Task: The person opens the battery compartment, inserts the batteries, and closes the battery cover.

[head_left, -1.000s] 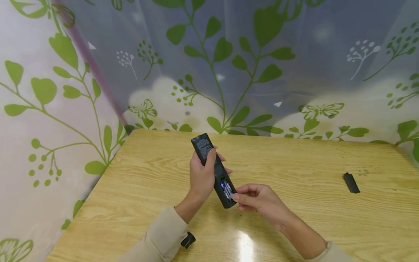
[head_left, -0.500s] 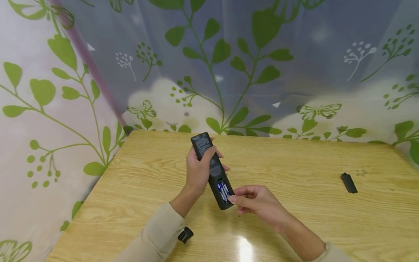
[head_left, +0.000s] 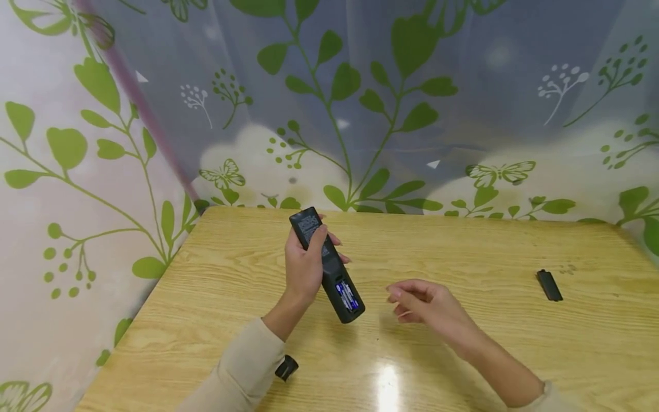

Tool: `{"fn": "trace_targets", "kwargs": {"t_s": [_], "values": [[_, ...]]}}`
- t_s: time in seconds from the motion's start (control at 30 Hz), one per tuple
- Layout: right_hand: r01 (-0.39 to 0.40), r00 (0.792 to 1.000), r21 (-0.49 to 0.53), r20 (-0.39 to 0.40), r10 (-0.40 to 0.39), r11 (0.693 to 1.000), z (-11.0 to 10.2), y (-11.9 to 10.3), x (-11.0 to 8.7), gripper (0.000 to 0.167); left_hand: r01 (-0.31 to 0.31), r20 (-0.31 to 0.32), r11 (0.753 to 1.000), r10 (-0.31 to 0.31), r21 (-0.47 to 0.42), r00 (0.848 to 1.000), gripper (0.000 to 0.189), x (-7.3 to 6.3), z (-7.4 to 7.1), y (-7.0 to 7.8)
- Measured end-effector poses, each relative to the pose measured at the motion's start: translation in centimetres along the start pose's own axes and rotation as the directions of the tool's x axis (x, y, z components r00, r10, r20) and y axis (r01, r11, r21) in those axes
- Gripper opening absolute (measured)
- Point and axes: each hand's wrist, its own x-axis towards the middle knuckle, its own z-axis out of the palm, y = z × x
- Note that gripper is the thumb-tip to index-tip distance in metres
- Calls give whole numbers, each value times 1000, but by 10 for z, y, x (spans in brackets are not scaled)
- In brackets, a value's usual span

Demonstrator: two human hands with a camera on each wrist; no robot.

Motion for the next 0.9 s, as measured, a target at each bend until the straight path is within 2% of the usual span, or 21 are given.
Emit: {"fn": "trace_targets", "kwargs": {"t_s": [0.13, 0.17, 0.2, 0.23, 0.27, 0.33, 0.4, 0.47, 0.5, 0.57, 0.73, 0.9], "values": [[11, 995, -174, -100, -29, 985, -59, -1, -5, 56, -16, -24, 1000, 17, 10, 1000, 26, 2, -5, 1], [10, 990, -244, -131, -43, 970, -76, -1, -7, 56, -18, -28, 1000, 18, 12, 999, 26, 2, -6, 1], [8, 985, -334, -158, -64, 942, -93, 1, -9, 56, -17, -31, 1000, 17, 14, 999, 26, 2, -7, 1], [1, 979, -432, -182, -88, 902, -109, 3, -11, 57, -16, -33, 1000, 16, 16, 999, 26, 2, -8, 1], [-15, 973, -534, -201, -110, 845, -126, 5, -13, 57, -14, -35, 1000, 15, 19, 999, 26, 1, -8, 1], [-88, 961, -714, -244, -129, 695, -154, 10, -17, 58, -10, -37, 1000, 11, 24, 999, 27, 0, -9, 1], [-160, 954, -822, -271, -127, 546, -177, 17, -20, 61, -4, -39, 1000, 6, 30, 999, 26, -1, -10, 1], [-224, 951, -868, -294, -96, 444, -194, 25, -22, 66, -1, -42, 999, 2, 35, 999, 26, -2, -11, 1], [-251, 948, -875, -309, -79, 414, -199, 28, -23, 69, 1, -42, 999, 1, 37, 999, 25, -2, -11, 0], [-285, 944, -879, -327, -47, 383, -207, 33, -23, 74, 5, -40, 999, -3, 43, 999, 25, -3, -12, 0], [-319, 937, -879, -349, -23, 355, -215, 41, -19, 73, 21, -30, 998, -19, 56, 999, 26, -3, -13, -1], [-252, 962, -904, -272, -11, 344, -222, 47, -16, 59, 41, -39, 997, -39, 64, 999, 26, -4, -13, -3]]}}
